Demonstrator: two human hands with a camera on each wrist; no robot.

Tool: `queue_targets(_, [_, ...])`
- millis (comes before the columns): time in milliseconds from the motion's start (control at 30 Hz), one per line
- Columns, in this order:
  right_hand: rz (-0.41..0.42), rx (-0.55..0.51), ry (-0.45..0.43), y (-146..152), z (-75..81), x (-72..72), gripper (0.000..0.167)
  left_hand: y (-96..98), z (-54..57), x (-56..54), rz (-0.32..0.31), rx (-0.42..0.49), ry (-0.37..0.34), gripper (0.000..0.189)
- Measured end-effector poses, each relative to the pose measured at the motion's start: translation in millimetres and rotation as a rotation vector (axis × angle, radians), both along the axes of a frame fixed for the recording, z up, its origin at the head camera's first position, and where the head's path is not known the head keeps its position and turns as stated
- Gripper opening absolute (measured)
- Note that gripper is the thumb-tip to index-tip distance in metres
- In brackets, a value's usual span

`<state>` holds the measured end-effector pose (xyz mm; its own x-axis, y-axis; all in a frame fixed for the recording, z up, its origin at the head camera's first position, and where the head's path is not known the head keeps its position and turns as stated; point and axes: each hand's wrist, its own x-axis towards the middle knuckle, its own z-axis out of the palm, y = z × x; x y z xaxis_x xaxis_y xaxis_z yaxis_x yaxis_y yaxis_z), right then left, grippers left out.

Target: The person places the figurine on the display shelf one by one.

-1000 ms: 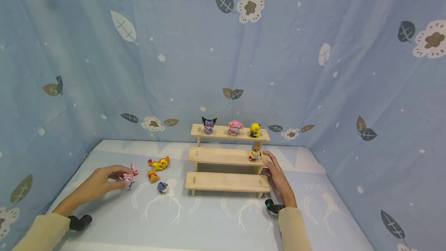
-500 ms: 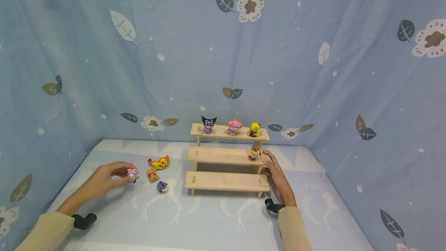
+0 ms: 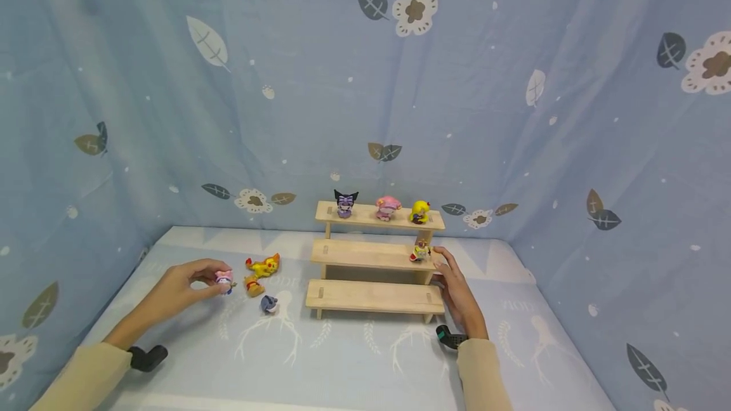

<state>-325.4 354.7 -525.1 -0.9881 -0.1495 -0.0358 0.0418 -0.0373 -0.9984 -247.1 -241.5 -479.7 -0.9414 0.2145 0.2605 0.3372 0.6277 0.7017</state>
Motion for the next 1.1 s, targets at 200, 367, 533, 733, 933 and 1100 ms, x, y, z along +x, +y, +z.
queue_targets(200, [-0.013,-0.010,-0.004,0.2,-2.7,1.9,0.050,10.8,4.1,-2.6,-0.022,0.012,0.018,0.035])
queue_targets(367, [-0.011,-0.009,-0.005,1.1,-3.8,0.8,0.054,20.8,7.9,-6.4,-0.051,0.028,0.031,0.036])
queue_targets(533, [-0.006,-0.003,0.002,1.0,-1.5,-1.1,0.057,31.9,14.2,-11.6,-0.072,0.016,0.057,0.035])
queue_targets(733, [-0.001,0.003,0.003,0.5,1.1,-0.1,0.054,45.5,20.2,-19.0,-0.111,0.011,0.110,0.034])
queue_targets(933, [0.006,0.012,0.006,0.2,2.1,0.5,0.055,57.1,22.8,-24.7,-0.114,0.011,0.137,0.034])
queue_targets(1100, [-0.004,0.030,0.011,-0.4,1.7,1.0,0.054,66.3,25.7,-29.0,-0.126,0.029,0.150,0.033])
